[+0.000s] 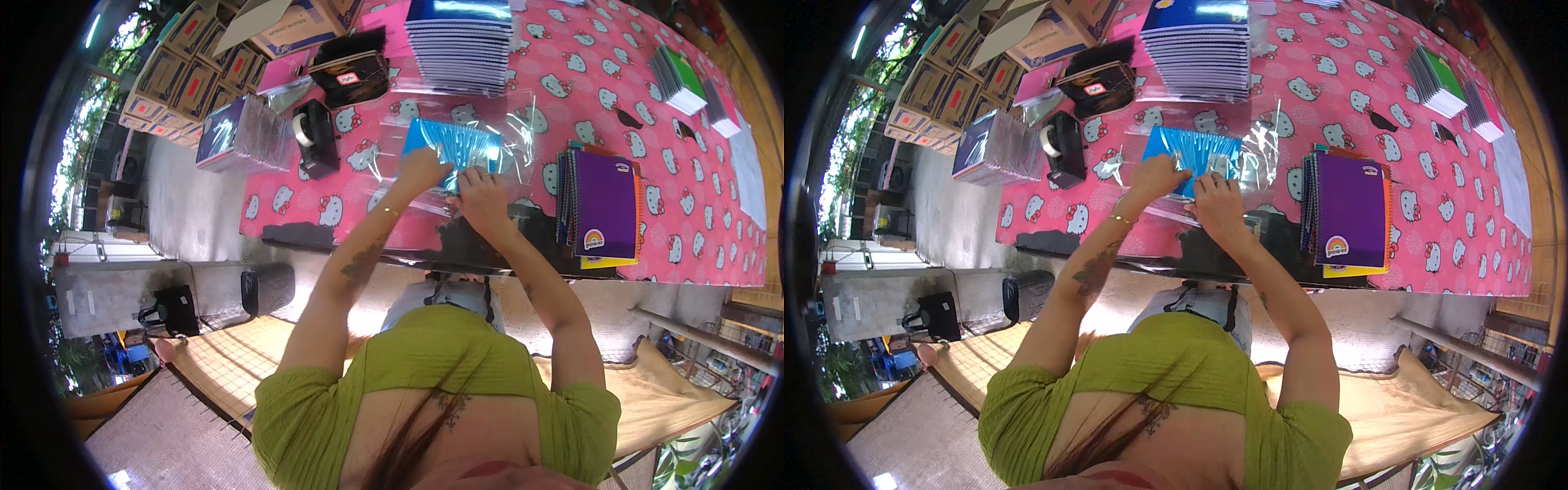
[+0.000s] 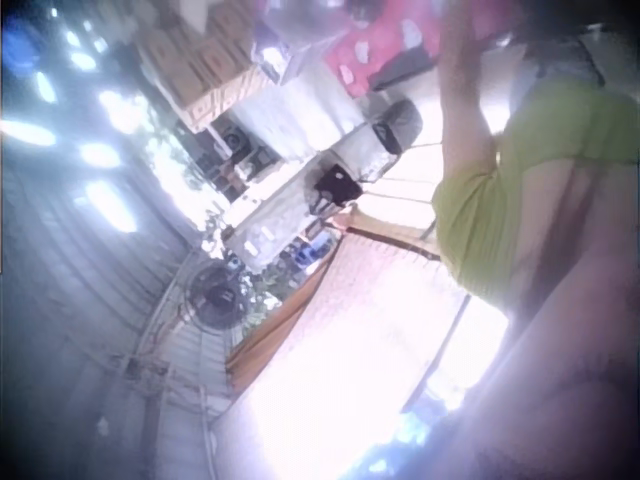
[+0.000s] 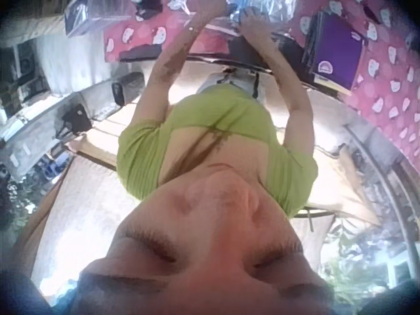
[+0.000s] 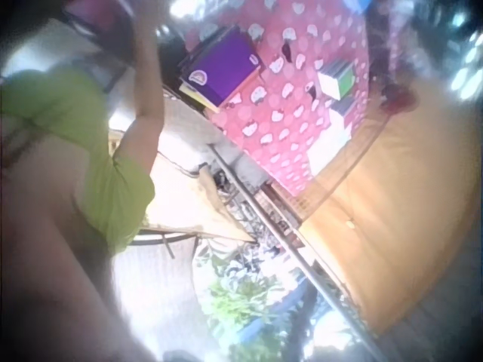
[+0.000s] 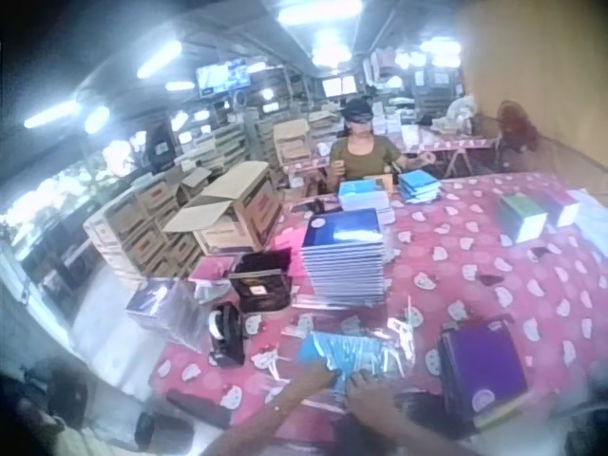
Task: The person picks up notebooks from the table, places them into plastic sleeves, and seals the sleeves with adhesive tape using a tape dispenser.
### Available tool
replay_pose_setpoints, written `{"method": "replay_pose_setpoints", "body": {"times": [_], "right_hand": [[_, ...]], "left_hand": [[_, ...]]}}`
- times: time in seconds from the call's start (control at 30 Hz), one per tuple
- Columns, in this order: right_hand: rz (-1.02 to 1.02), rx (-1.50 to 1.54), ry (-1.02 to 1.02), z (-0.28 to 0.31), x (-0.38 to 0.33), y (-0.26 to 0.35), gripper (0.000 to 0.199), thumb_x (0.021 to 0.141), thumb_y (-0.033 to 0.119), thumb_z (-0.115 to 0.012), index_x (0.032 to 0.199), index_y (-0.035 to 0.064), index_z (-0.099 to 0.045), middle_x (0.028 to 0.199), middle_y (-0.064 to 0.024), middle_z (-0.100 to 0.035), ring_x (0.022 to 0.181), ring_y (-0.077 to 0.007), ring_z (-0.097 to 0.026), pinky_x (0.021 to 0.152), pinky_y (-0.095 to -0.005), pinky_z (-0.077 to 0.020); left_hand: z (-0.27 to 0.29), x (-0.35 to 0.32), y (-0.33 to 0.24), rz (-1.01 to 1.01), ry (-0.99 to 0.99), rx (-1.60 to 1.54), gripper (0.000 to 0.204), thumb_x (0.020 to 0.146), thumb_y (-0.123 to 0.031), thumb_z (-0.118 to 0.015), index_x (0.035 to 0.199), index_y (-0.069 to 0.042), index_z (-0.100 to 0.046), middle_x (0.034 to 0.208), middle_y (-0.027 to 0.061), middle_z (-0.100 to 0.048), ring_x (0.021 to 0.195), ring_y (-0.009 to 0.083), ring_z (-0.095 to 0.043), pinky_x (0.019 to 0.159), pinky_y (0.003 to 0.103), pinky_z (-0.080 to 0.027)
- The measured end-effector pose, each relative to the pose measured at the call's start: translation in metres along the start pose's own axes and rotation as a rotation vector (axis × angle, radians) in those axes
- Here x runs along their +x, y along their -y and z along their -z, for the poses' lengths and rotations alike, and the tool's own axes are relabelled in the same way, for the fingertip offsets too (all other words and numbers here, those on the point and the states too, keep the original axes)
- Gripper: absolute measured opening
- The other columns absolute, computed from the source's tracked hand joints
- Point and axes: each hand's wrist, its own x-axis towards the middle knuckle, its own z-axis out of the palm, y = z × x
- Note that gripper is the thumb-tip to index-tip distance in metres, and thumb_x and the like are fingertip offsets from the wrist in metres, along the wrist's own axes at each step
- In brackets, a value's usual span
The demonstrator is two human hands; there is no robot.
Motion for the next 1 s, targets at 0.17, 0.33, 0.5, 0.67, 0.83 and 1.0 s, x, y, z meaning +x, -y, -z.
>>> {"method": "replay_pose_setpoints", "body": {"times": [0.17, 0.33, 0.5, 0.67, 0.83, 1.0], "right_hand": [[-0.032, 0.015, 0.021, 0.015, 0.006, 0.002, 0.068, 0.074, 0.045, -0.077, 0.128, 0.0078, -0.06, 0.111, -0.0081, -0.061, 0.109, -0.0258, -0.058, 0.092, -0.0429, -0.0424], [-0.056, 0.054, -0.012, 0.009, 0.014, -0.009, 0.057, 0.086, 0.051, -0.064, 0.128, 0.0137, -0.064, 0.112, -0.012, -0.059, 0.112, -0.0311, -0.055, 0.095, -0.0516, -0.0395], [-0.12, 0.202, 0.286, 0.002, 0.057, -0.035, 0.043, 0.09, 0.048, -0.06, 0.116, 0.0158, -0.072, 0.11, -0.0159, -0.059, 0.115, -0.0343, -0.053, 0.1, -0.0566, -0.0375], [-0.245, 0.369, 0.428, -0.017, 0.116, -0.106, 0.056, 0.094, 0.057, -0.052, 0.12, 0.01, -0.069, 0.122, -0.0191, -0.064, 0.103, -0.0358, -0.063, 0.095, -0.0493, -0.0472], [-0.447, 1.001, 0.918, 0.073, 0.168, -0.114, 0.069, 0.094, 0.055, -0.056, 0.137, 0.0014, -0.055, 0.122, -0.0173, -0.066, 0.108, -0.026, -0.063, 0.094, -0.0403, -0.0505], [-0.309, 1.266, 0.773, 0.08, 0.163, -0.121, 0.066, 0.089, 0.04, -0.068, 0.144, 0.0082, -0.049, 0.12, -0.0127, -0.064, 0.11, -0.0192, -0.061, 0.094, -0.0316, -0.0488]], "left_hand": [[0.009, -0.006, 0.004, -0.068, -0.013, 0.126, 0.06, 0.082, -0.064, -0.067, 0.073, -0.005, -0.071, 0.077, 0.0204, -0.07, 0.078, 0.0379, -0.07, 0.069, 0.05, -0.054], [0.003, -0.024, 0.009, -0.129, -0.116, 0.098, 0.052, 0.086, -0.057, -0.066, 0.079, -0.005, -0.07, 0.073, 0.0175, -0.068, 0.073, 0.0383, -0.068, 0.064, 0.05, -0.052], [-0.023, -0.066, 0.019, -0.295, -0.292, 0.027, 0.032, 0.084, -0.039, -0.073, 0.094, -0.01, -0.066, 0.088, 0.0104, -0.067, 0.084, 0.0325, -0.064, 0.075, 0.047, -0.048], [-0.036, -0.074, -0.002, -0.625, -0.493, 0.152, 0.032, 0.081, -0.029, -0.073, 0.106, -0.011, -0.062, 0.11, 0.0051, -0.06, 0.105, 0.0238, -0.055, 0.091, 0.045, -0.041], [0.013, -0.081, 0.048, -0.58, -0.572, -0.318, 0.04, 0.084, -0.012, -0.067, 0.123, -0.008, -0.059, 0.115, 0.0126, -0.064, 0.106, 0.0313, -0.06, 0.093, 0.046, -0.045], [0.031, -0.035, 0.097, -0.204, -0.406, -0.957, 0.047, 0.087, 0.003, -0.061, 0.133, -0.002, -0.054, 0.117, 0.0074, -0.064, 0.101, 0.0215, -0.062, 0.089, 0.035, -0.05]]}}
